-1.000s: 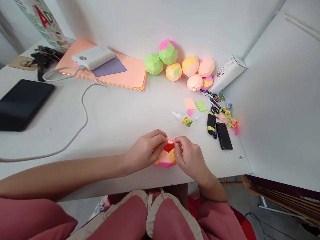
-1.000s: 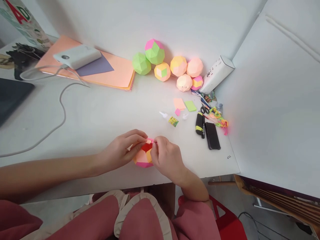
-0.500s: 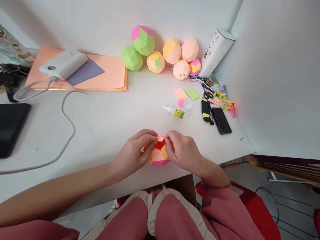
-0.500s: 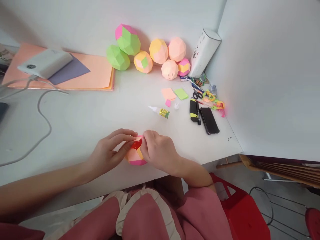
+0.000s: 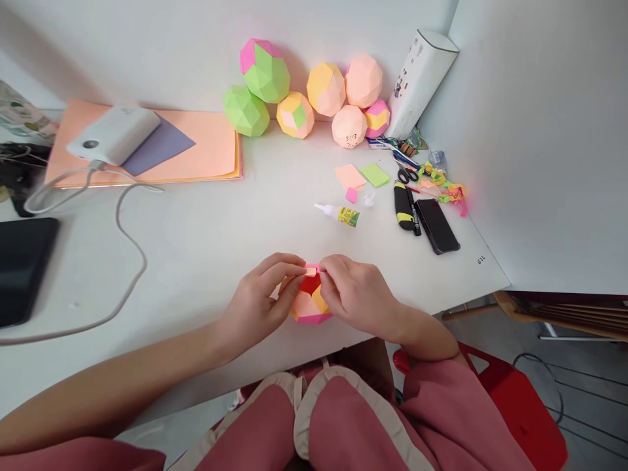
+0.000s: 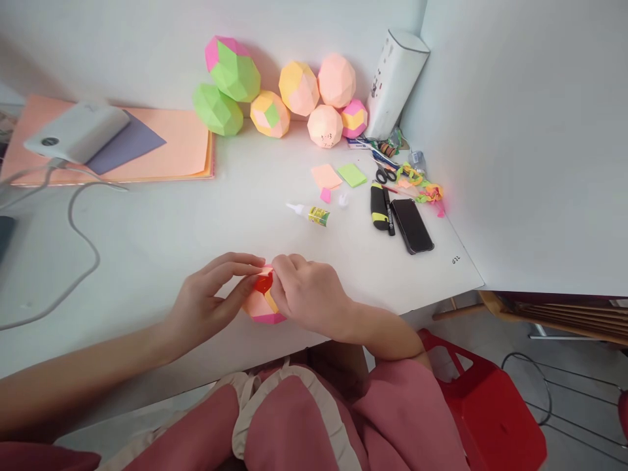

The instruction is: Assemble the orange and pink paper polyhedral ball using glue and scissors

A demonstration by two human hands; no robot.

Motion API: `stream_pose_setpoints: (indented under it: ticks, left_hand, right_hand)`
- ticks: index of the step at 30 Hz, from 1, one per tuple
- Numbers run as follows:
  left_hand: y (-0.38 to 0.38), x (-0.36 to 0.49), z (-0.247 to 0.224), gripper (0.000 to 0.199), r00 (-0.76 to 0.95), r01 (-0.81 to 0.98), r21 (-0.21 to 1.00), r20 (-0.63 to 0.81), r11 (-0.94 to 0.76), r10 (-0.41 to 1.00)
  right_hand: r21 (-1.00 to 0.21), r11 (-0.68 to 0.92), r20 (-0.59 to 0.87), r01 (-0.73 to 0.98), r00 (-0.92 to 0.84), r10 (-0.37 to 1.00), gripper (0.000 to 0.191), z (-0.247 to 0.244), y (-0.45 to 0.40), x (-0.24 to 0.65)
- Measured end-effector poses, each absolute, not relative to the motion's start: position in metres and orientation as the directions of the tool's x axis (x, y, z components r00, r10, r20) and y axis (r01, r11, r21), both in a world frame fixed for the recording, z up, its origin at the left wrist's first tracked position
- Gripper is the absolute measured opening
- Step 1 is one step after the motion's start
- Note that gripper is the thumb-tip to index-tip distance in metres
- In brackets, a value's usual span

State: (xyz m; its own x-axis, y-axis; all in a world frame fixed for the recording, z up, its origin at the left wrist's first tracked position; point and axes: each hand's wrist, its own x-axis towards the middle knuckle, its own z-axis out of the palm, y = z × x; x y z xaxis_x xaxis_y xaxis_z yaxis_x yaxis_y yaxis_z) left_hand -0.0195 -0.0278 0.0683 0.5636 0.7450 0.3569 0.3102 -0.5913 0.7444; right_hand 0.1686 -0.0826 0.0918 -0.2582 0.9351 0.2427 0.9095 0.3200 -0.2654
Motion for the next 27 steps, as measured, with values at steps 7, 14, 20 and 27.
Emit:
stream_pose_setpoints:
  ticks: [7, 14, 20, 27]
  left_hand:
    - [-0.0267, -0.0186, 0.0695, 0.011, 0.57, 0.318, 0.72, 0.374, -0.617, 0.731]
    - [-0.0253, -0.0226, 0.0689, 0.016, 0.582, 0.327, 0.649, 0.435, -0.687, 0.687]
    - [-0.0242, -0.025, 0.0695, 0.021, 0.599, 0.325, 0.589, 0.477, -0.74, 0.643]
    - [-0.0248, -0.0255, 0.0709, 0.022, 0.598, 0.312, 0.627, 0.454, -0.714, 0.66]
  right_hand:
    - [-0.259, 0.348, 0.22, 0.901, -0.295, 0.93, 0.024, 0.0938, -0.0833, 0.1689]
    - [-0.26, 0.355, 0.216, 0.898, -0.304, 0.928, 0.023, 0.0952, -0.0841, 0.17]
    - [-0.244, 0.368, 0.219, 0.897, -0.319, 0.922, 0.021, 0.0948, -0.0857, 0.171]
    - [-0.256, 0.37, 0.216, 0.893, -0.32, 0.922, 0.021, 0.0956, -0.0862, 0.1708]
